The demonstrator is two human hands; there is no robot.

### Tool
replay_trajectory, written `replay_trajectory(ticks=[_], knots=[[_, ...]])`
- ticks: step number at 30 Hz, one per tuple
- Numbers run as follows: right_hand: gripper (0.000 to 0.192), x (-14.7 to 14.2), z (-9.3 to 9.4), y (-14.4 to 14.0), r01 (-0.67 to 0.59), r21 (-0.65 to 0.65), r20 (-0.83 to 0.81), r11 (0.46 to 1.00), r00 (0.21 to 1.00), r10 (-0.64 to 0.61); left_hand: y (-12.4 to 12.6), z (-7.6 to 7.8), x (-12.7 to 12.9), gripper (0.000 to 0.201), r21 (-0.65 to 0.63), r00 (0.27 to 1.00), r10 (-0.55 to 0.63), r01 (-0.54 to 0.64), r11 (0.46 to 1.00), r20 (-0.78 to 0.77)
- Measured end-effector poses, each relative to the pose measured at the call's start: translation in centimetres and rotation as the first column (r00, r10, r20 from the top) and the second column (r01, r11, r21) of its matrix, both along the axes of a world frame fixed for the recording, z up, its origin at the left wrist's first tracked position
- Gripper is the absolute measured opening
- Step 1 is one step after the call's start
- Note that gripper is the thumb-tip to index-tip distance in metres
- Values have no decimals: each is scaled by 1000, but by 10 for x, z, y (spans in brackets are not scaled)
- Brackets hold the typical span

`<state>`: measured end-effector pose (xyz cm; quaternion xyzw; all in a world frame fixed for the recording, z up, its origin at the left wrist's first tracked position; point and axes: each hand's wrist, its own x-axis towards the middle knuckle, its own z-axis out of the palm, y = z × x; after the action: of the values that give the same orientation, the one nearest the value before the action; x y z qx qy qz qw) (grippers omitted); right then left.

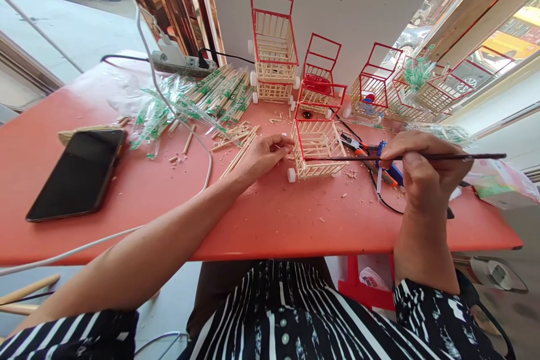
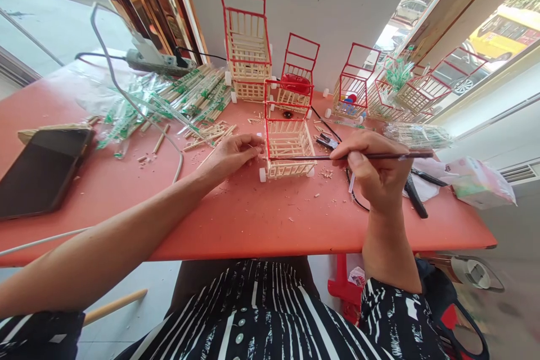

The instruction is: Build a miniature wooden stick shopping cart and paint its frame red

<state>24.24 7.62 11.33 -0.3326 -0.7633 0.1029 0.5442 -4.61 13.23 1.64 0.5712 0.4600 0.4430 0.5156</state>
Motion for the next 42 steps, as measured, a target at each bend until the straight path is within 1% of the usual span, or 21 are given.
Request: replay_trajectory(ticks=[2, 4, 8, 13, 17, 19, 24, 29, 34, 38, 40, 42], knots=[[17, -2, -2, 3, 14, 48, -65, 999, 998, -11, 0, 0, 0, 23, 3, 1000, -5, 5, 1000, -4], [16, -4, -3, 5, 18, 78, -88, 997, 996, -11, 0, -1, 0, 24, 4, 1000, -7, 7, 1000, -5], [19, -10, -1, 5, 13, 29, -96, 1000, 995, -10, 0, -2, -1, 24, 15, 1000, -4, 4, 1000, -3], [20, -15, 2, 3, 80, 3, -161, 997, 984, -79, 0, -2, -1, 24, 17, 1000, -3, 3, 1000, -24], [19, -16, 4, 2, 39, -17, -205, 999, 978, -42, 0, -1, -1, 24, 7, 1000, -6, 6, 1000, -15], [20, -16, 5, 1, 16, -35, -193, 999, 981, -23, 0, -1, -1, 23, 8, 1000, -4, 4, 1000, -12], [19, -15, 6, 1, 68, -31, -151, 997, 986, -72, 1, -2, -1, 23, 6, 1000, -2, 2, 1000, -12], [20, -16, 5, 3, 42, -17, -190, 999, 981, -45, 0, -1, 0, 24, 5, 1000, 1, -1, 1000, -3], [19, -14, 3, 4, 62, -35, -164, 997, 984, -67, -1, -1, -1, 24, 10, 1000, -1, 1, 1000, -9], [18, -10, 3, 6, 35, -15, -176, 999, 984, -37, -1, -1, -1, 22, 3, 1000, 2, -2, 1000, -8], [20, -12, 5, 5, 35, -37, -185, 999, 982, -41, -1, -1, 0, 22, 0, 1000, 3, -3, 1000, -15], [24, -16, 6, 1, 54, -86, -183, 995, 981, -69, 0, -1, 0, 22, -2, 1000, 0, 0, 1000, -22]])
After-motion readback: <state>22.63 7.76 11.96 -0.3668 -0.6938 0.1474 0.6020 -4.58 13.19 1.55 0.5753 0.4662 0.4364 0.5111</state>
